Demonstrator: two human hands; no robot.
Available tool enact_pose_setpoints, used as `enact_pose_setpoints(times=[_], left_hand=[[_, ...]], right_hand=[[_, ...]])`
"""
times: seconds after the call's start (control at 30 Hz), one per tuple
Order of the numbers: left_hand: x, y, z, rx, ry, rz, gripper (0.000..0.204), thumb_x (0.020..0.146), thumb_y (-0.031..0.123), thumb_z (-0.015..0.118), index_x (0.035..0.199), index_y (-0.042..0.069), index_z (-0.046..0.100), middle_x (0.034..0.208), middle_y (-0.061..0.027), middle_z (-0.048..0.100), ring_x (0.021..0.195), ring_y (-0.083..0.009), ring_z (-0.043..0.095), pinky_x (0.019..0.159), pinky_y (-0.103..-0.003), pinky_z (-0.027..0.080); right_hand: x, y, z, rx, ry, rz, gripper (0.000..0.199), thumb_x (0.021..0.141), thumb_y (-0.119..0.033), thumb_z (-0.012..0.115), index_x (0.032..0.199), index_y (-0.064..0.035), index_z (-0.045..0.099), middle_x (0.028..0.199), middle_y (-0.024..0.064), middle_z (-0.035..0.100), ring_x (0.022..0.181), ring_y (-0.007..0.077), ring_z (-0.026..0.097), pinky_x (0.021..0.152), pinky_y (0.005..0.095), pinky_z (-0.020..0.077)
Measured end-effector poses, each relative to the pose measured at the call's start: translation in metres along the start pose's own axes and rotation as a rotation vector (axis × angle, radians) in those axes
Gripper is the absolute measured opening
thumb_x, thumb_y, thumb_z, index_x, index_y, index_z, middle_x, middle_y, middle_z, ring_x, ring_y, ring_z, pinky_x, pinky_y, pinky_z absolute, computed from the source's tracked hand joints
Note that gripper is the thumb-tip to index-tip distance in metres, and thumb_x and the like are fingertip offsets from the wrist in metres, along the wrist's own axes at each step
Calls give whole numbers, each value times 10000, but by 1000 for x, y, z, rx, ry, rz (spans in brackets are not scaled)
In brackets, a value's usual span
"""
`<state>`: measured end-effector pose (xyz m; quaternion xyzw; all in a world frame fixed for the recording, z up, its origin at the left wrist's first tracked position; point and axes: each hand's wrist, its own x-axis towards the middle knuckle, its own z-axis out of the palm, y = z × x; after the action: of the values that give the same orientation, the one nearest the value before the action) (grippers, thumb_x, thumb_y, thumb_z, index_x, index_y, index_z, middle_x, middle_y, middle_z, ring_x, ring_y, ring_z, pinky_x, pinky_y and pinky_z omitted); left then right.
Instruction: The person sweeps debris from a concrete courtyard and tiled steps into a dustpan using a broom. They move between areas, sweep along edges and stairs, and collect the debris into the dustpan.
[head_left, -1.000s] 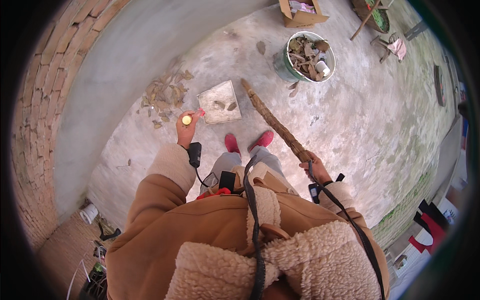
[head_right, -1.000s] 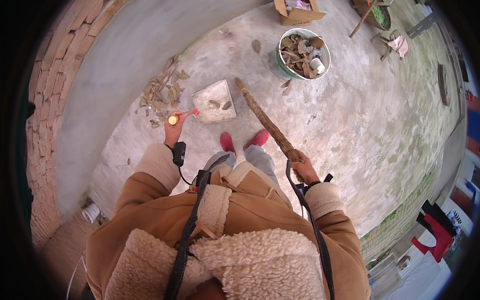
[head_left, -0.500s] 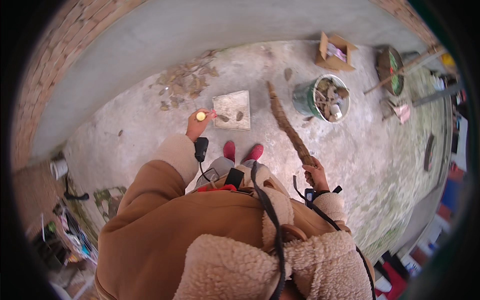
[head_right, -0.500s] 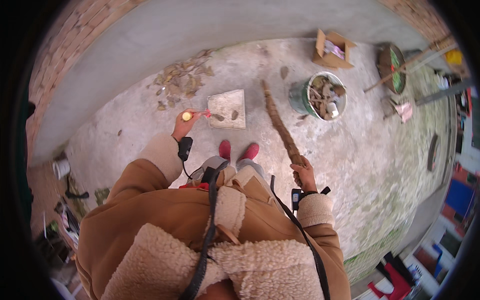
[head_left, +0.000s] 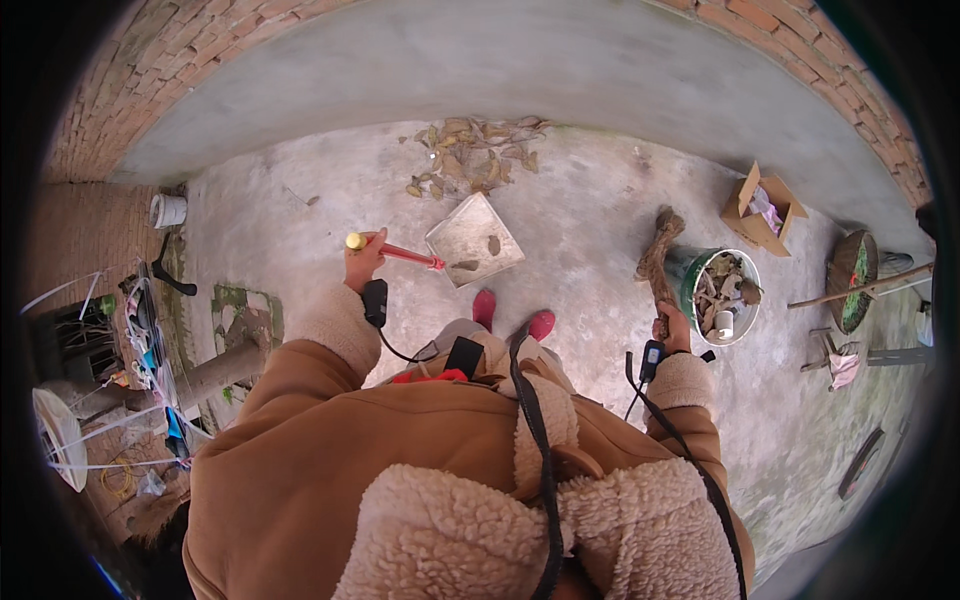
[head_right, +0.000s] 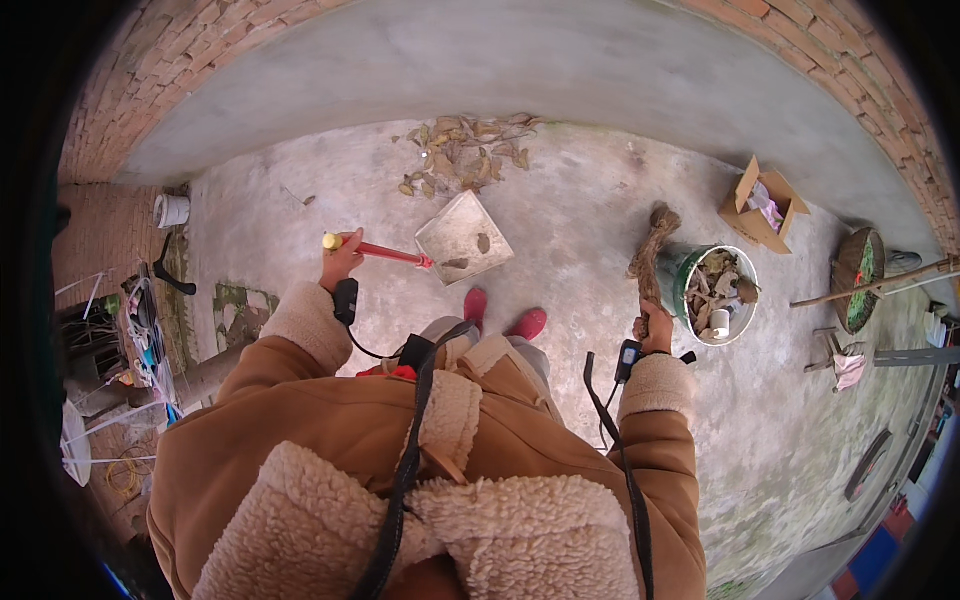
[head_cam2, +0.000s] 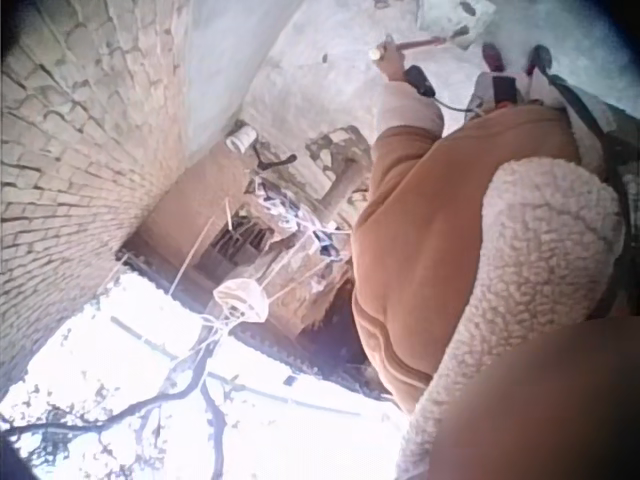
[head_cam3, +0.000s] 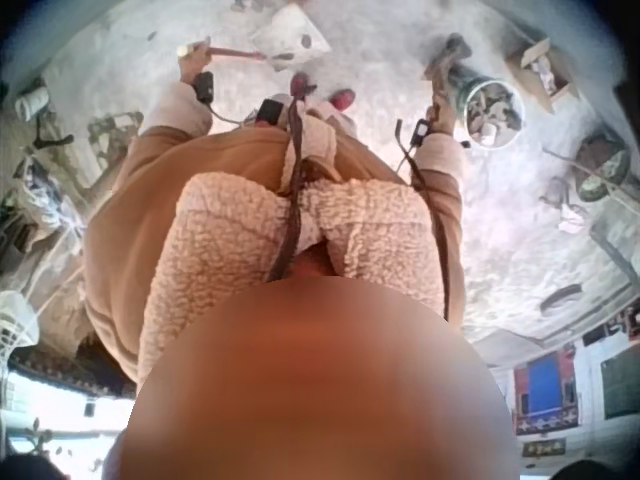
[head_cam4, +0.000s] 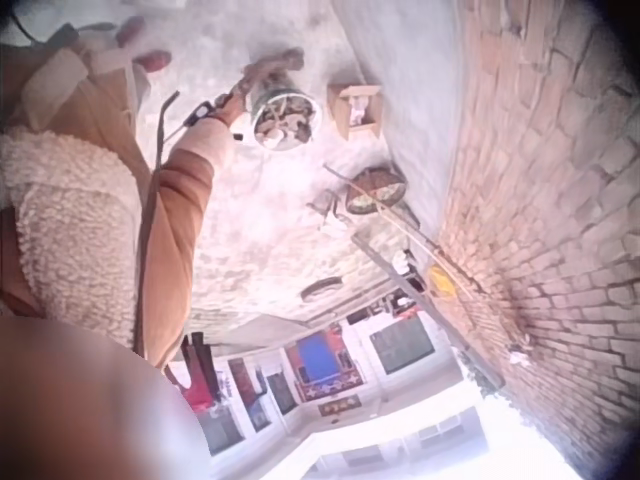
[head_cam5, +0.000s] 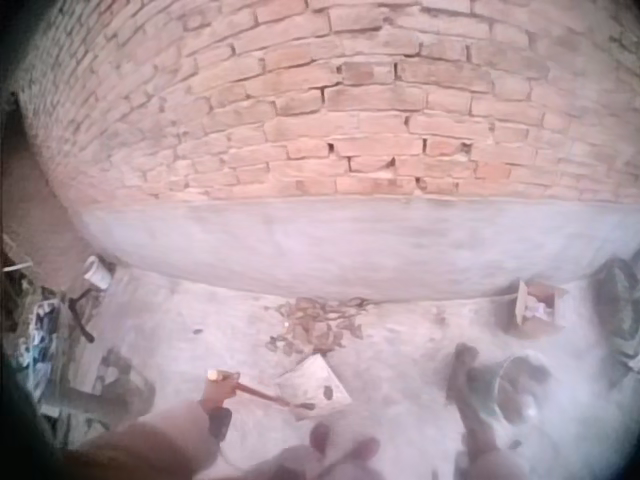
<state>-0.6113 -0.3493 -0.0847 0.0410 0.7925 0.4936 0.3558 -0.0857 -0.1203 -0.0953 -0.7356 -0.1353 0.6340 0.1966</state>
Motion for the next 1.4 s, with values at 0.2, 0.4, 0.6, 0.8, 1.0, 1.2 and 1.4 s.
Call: enact_pose_setpoints(times=[0.2, 0.4, 0.6, 0.8, 1.0, 1.2, 1.4], left_hand=[[79, 28, -92, -17, 215, -30, 286, 718, 308, 686, 824, 77, 556, 700, -21, 527, 577, -148, 533, 514, -260, 481], [229, 57, -179, 33, 206, 13, 282, 714, 310, 690, 795, 74, 558, 682, -21, 528, 574, -117, 519, 505, -224, 468], [423, 99, -216, 92, 99, 127, 210, 730, 235, 686, 791, 60, 586, 629, 8, 522, 518, -68, 477, 461, -193, 403], [528, 125, -227, 121, -8, 312, 177, 721, 196, 690, 756, 50, 596, 608, 43, 498, 502, -45, 405, 447, -201, 317], [575, 133, -241, 148, -21, 251, 178, 706, 188, 699, 754, 58, 589, 614, 41, 504, 499, -46, 406, 445, -200, 319], [580, 117, -258, 106, -32, 179, 182, 711, 201, 698, 762, 70, 582, 629, 44, 506, 491, -44, 401, 439, -191, 323], [563, 102, -313, 112, -43, 138, 185, 734, 210, 681, 806, 70, 583, 670, 42, 510, 537, -45, 432, 469, -187, 345]], right_hand=[[-6, 10, 92, -53, -8, -114, 196, 709, -69, 603, 809, -80, 435, 513, 15, 396, 328, 142, 392, 283, 282, 265], [-14, 2, 246, -157, -103, -139, 223, 707, -60, 604, 884, -73, 470, 488, 10, 393, 327, 122, 381, 287, 259, 260], [-27, 16, 446, -267, -146, -214, 309, 713, -62, 607, 996, -63, 481, 511, -7, 424, 347, 100, 403, 288, 250, 292], [-43, 49, 590, -398, -222, -210, 463, 669, -59, 630, 1100, -40, 462, 609, 11, 466, 434, 106, 421, 363, 266, 340], [-66, 87, 685, -873, -282, -357, 663, 620, -168, 657, 1215, -49, 390, 853, 152, 594, 801, 247, 574, 698, 321, 447], [-88, 92, 725, -1118, -500, -457, 656, 639, -168, 634, 1241, -89, 385, 872, 203, 580, 791, 297, 572, 708, 342, 448], [-117, 83, 683, -1120, -506, -426, 651, 643, -149, 634, 1246, -119, 389, 844, 187, 595, 785, 279, 588, 690, 337, 461]])
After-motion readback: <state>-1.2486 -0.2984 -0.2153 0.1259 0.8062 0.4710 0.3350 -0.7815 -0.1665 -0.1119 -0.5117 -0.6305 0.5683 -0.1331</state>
